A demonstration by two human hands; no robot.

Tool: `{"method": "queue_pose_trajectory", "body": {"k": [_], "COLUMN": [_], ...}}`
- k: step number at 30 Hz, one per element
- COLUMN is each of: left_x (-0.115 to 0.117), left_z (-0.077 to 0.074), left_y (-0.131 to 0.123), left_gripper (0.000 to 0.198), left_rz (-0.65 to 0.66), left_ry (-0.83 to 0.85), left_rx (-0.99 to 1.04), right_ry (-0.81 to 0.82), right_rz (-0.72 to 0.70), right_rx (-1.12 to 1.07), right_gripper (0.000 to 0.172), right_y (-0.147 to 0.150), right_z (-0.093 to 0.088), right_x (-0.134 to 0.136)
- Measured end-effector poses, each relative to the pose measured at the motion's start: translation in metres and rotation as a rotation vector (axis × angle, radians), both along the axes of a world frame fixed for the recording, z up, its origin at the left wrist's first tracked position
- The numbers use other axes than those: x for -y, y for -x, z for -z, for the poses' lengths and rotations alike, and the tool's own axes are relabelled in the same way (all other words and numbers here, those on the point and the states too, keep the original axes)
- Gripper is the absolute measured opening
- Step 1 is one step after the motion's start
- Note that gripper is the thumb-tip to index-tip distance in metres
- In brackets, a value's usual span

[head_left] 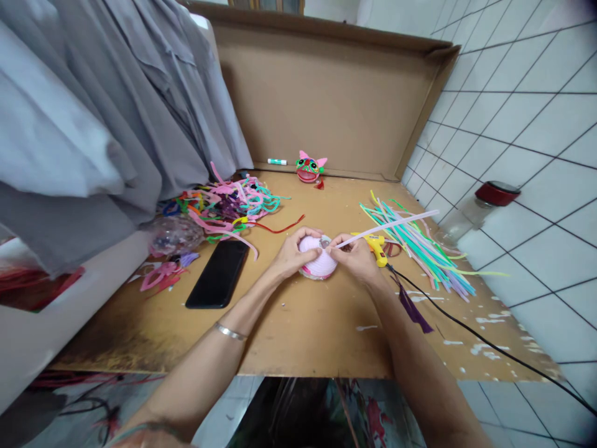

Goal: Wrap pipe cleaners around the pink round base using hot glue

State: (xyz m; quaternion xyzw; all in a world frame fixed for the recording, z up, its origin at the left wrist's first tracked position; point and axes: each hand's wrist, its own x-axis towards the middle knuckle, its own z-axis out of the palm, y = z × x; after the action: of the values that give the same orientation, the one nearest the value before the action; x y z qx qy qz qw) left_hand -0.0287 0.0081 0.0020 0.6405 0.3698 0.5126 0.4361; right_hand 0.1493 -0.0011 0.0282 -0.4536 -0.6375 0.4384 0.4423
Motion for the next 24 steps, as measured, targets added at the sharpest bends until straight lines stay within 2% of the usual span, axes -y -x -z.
{"method": "queue_pose_trajectory", "body": {"k": [8, 16, 24], "left_x": [0.0032, 0.0017, 0.0012], "left_z": [-0.0029, -0.0024, -0.0001], "left_y": [-0.0019, -0.007, -0.0074], "left_gripper": [0.034, 0.02, 0.02], "left_rz": [-0.005, -0.053, -0.073], "left_ry": [0.045, 0.068, 0.066], "left_rx": [0.008, 0.078, 0.107], "right_ry": [-0.012, -0.014, -0.021], "right_rz": [-0.009, -0.006, 0.005], "right_rx": [0.005, 0.01, 0.008], "right_gripper": [0.02, 0.018, 0.018], "right_y": [-0.0011, 0.0002, 0.0014], "right_z": [0.0026, 0.0008, 0.0007], "right_x": [-0.0025, -0.0012, -0.0011]}}
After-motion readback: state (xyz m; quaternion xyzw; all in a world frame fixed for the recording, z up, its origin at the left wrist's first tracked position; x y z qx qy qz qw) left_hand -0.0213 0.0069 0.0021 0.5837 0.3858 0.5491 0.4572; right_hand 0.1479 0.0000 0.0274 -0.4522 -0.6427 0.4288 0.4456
